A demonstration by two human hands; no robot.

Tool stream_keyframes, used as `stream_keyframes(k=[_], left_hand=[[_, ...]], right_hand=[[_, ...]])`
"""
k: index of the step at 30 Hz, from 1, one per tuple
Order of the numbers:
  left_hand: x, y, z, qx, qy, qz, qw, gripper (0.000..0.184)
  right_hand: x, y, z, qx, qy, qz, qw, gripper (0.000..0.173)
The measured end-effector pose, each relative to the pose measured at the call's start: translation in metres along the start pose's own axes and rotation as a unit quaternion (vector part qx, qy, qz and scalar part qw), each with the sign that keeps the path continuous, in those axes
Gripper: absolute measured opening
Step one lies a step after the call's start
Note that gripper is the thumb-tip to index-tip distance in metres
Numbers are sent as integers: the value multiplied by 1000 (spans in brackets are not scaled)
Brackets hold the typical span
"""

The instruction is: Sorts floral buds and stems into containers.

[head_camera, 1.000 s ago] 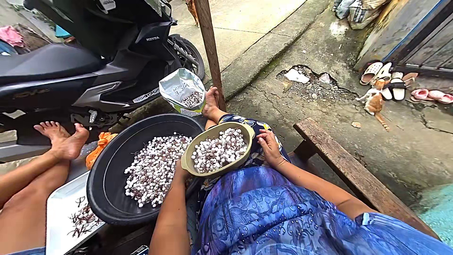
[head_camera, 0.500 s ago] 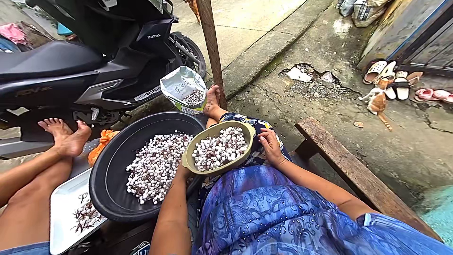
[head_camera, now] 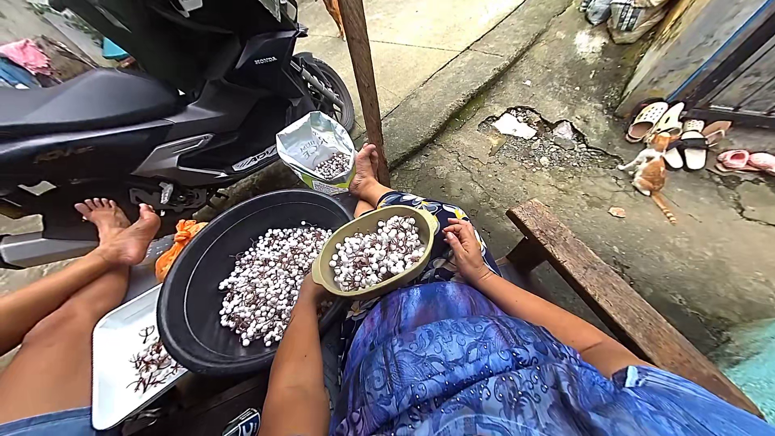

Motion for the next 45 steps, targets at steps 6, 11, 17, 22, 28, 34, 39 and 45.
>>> stream_keyframes(k=[6, 11, 17, 22, 28, 34, 39, 45], left_hand=[[-32, 16, -9, -51, 24, 10, 998, 70], [-51, 32, -1, -101, 169, -60, 979, 64], [-78, 65, -3, -107, 360, -204, 904, 58], [-105, 85, -11, -91, 446, -287, 843, 55], [-142, 95, -33, 21, 532, -357, 767, 48], [-164, 91, -83, 134, 623, -329, 697, 39], [-143, 71, -136, 181, 702, -232, 649, 38], [-111, 54, -179, 184, 623, -190, 736, 46]], right_hand=[[-2, -2, 3, 38, -52, 1, 998, 32], [-8, -12, 27, 14, -76, -19, 997, 28], [2, -37, 92, -95, -62, 10, 993, 22], [40, -50, 134, -134, -22, 116, 984, 22], [99, -44, 156, -147, 32, 251, 956, 18], [132, -31, 163, -117, 19, 295, 948, 20], [137, -17, 158, -42, -5, 309, 950, 36], [124, -15, 136, -58, 21, 245, 967, 32]])
Point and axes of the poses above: each hand's wrist, its own y-axis away from the middle knuckle, its own x-axis out of the palm, z = x × y, the point moved 6 cm from there along -y, towards the middle knuckle, and after that the axes turned 14 degrees about x, right-handed, at the moved point
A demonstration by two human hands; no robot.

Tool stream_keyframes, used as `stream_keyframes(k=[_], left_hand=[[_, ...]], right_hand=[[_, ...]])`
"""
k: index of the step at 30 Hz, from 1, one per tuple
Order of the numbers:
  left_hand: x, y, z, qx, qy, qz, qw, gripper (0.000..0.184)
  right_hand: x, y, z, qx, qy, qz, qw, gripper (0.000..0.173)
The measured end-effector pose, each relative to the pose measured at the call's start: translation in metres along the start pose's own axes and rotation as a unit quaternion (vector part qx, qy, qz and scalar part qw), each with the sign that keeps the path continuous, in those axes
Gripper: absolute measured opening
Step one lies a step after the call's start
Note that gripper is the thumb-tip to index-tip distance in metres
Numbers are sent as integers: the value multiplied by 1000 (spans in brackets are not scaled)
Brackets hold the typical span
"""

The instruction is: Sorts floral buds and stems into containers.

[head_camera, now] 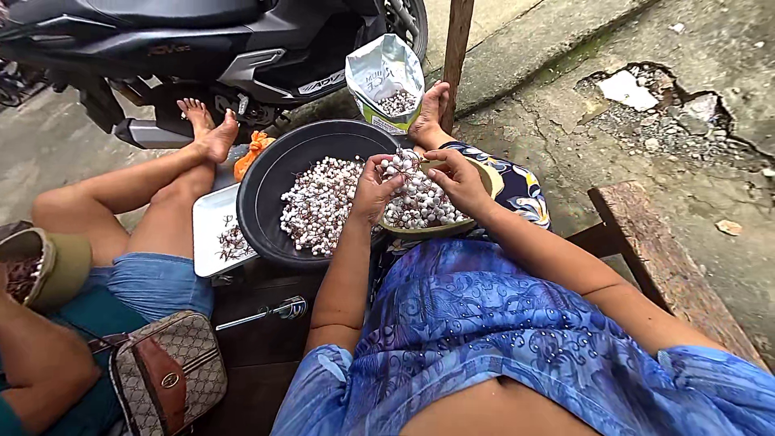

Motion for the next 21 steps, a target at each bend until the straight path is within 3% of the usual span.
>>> stream_keyframes(k=[3, 12, 21], left_hand=[[10, 1, 4, 26, -63, 42, 997, 49], [19, 10, 1, 25, -122, 99, 987, 51], [11, 15, -1, -4, -105, 85, 991, 48]], right_hand=[[-10, 6, -9, -9, 12, -46, 999, 24], [-18, 13, -19, -18, -37, -55, 998, 15], [-27, 16, -16, -24, -118, -85, 989, 17]])
Point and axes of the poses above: each hand's wrist, its own y-axis away from the middle knuckle, its own x-axis out of the palm, z = x × y, the point moved 6 cm from there along -y, towards the middle knuckle, and after that the axes turned 14 degrees about x, right-handed, at the moved point
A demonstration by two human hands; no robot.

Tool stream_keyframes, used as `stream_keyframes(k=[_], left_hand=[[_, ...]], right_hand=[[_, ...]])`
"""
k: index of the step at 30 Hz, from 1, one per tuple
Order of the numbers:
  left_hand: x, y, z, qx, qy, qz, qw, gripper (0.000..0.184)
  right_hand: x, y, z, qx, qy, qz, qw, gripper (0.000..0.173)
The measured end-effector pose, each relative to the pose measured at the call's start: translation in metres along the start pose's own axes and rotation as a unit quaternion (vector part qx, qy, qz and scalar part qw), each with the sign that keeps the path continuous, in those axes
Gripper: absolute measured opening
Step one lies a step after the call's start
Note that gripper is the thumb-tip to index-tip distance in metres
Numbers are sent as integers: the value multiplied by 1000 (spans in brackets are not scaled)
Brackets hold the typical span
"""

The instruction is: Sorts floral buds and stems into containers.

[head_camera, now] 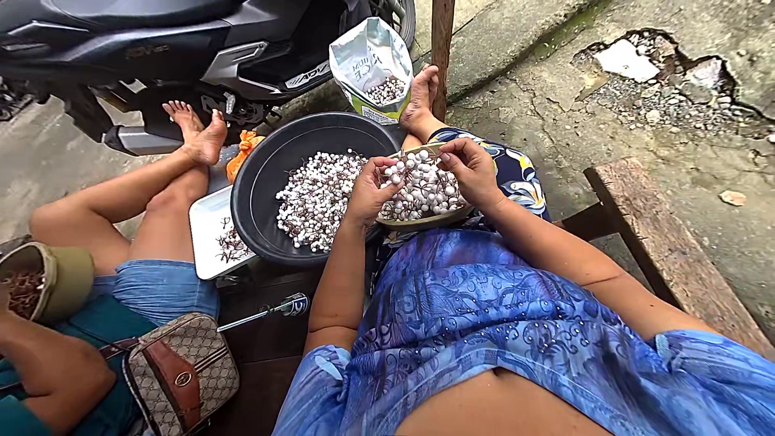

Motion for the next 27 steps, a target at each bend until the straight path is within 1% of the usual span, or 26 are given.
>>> stream_keyframes(k=[3, 9, 16, 17, 19, 20, 22, 24, 27], left_hand=[[-4, 2, -1, -4, -9, -12, 1000, 48], [-10, 4, -6, -3, -10, -37, 999, 48], [-15, 4, -7, 6, 11, -42, 999, 47], [-15, 4, -7, 5, 15, -44, 999, 47], [-14, 4, -8, 0, 23, -49, 999, 47], [-14, 4, -8, 0, 25, -52, 998, 47], [-13, 5, -7, 1, 29, -52, 998, 47], [-13, 5, -6, 4, 33, -46, 998, 46], [-11, 6, -6, -4, 31, -43, 999, 46]], right_hand=[[-4, -2, -4, 18, -15, -10, 1000, 16], [-8, -3, -8, 9, -16, -24, 1000, 17], [-12, -2, -7, -8, -13, -44, 999, 15], [-11, -2, -7, -14, -24, -41, 999, 14], [-7, -3, -6, -23, -26, -1, 999, 16], [-5, -4, -7, -24, 2, 24, 999, 20], [-1, -5, -9, -19, 112, 56, 992, 26], [0, -7, -14, -25, 239, 63, 969, 26], [2, -8, -24, 20, 347, 106, 932, 30]])
Point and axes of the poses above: each hand's wrist, its own y-axis away from the middle knuckle, its own x-axis out of the palm, z = x × y, the point moved 6 cm from there along -y, towards the middle knuckle, and after that the axes turned 14 degrees about x, right-handed, at the moved point
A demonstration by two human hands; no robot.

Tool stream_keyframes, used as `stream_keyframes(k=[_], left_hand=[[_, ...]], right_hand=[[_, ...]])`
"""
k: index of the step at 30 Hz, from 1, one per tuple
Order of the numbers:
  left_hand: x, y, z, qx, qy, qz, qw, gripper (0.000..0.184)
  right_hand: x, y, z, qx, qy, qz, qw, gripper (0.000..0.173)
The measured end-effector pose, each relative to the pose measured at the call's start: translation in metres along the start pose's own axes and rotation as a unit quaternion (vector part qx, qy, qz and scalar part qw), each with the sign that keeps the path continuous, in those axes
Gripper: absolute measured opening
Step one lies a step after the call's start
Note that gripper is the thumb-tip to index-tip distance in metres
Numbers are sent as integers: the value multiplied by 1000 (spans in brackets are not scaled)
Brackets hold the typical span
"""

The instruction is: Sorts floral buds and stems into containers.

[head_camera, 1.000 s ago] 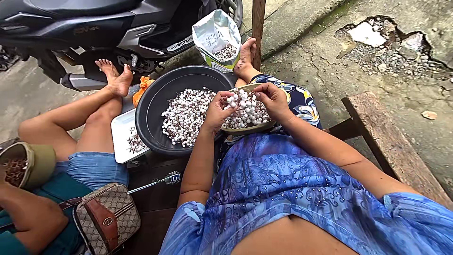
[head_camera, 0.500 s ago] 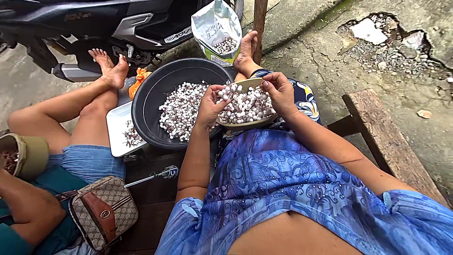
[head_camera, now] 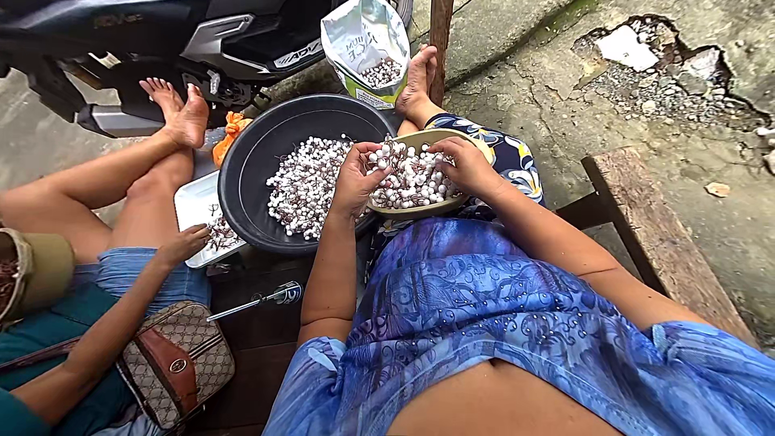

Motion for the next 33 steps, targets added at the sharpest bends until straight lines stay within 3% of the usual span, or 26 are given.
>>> stream_keyframes(k=[4, 11, 14, 18, 21, 25, 30, 33], left_hand=[[1, 0, 2, 0, -2, 5, 1000, 46], [0, 1, 0, 0, -2, 4, 1000, 47], [-1, 1, 1, 2, 1, 9, 1000, 48], [1, 1, 1, 1, 2, 10, 1000, 47], [1, 1, 0, -2, -20, 9, 1000, 47], [2, 0, -1, -1, -21, 12, 1000, 47], [2, -1, -2, -4, -21, 14, 1000, 48], [1, -1, -2, -4, -23, 14, 1000, 47]], right_hand=[[3, 2, -1, 45, 21, 26, 998, 24], [-26, 7, 10, -72, -95, -149, 982, 19], [-21, 6, 7, -58, -79, -121, 988, 24], [-15, 8, 7, -36, -18, -51, 998, 18], [-10, 10, 11, -68, 7, 19, 997, 13], [1, 14, 12, -47, 93, 101, 989, 25], [-8, 9, 9, -3, 99, 29, 995, 21], [-17, 10, 15, -22, 64, -16, 998, 18]])
Point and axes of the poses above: each hand's wrist, its own y-axis away from the middle knuckle, its own x-axis out of the palm, z = x × y, the point moved 6 cm from there along -y, towards the middle knuckle, and after that the axes turned 14 degrees about x, right-handed, at the moved point
